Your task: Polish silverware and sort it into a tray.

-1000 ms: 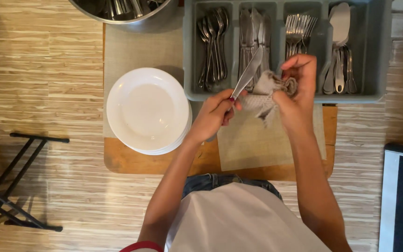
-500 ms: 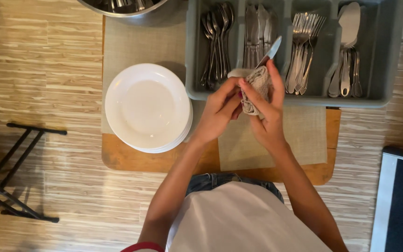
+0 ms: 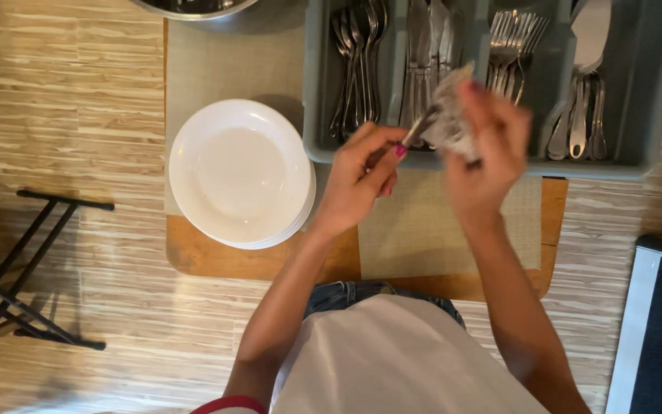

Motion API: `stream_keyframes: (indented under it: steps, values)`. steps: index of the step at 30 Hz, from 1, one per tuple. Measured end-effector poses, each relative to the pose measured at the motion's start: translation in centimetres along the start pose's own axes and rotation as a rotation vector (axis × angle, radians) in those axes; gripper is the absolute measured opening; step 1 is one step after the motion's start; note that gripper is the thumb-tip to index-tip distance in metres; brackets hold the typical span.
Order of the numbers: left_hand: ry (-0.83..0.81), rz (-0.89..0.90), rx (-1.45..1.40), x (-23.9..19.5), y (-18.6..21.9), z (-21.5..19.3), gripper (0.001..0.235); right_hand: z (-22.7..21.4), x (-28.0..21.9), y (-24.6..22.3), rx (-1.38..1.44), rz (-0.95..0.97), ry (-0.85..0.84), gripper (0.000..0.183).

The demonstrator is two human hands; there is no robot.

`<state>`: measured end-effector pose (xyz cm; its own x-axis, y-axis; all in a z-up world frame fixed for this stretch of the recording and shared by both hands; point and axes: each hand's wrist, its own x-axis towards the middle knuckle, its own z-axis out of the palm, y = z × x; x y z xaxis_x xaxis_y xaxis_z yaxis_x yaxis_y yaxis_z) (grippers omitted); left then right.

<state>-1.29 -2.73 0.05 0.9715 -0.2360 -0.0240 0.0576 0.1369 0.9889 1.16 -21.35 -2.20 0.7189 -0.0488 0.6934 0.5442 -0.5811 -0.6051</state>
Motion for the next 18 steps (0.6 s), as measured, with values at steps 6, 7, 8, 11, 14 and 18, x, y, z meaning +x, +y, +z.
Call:
stream_keyframes:
  steps: [6, 7, 8, 11, 14, 18]
  values:
    - [0.032, 0.045, -0.082, 1.5, 0.2, -0.2, 0.022, -1.0, -1.5, -3.9, 0.035, 0.05, -0.26, 0.047]
    - [0.03, 0.043, -0.083, 1.6, 0.1, -0.1, 0.022, -1.3, -1.3, -3.5, 0.033, 0.052, -0.26, 0.047]
    - [0.001, 0.018, -0.087, 1.7, 0.1, 0.0, 0.023, -1.5, -1.1, -3.1, -0.054, 0.01, -0.224, 0.05]
    - [-0.039, 0.006, -0.04, 1.4, -0.5, -0.2, 0.023, -2.0, -1.1, 0.5, -0.106, 0.028, -0.125, 0.052]
    - [-0.053, 0.003, 0.009, 1.0, -0.5, 0.0, 0.024, -2.9, 0.7, 1.0, -0.11, 0.074, -0.057, 0.049]
    - [-0.005, -0.023, 0.013, 0.7, -1.0, 0.8, 0.025, -2.2, 0.5, 1.1, -0.156, 0.084, -0.051, 0.046]
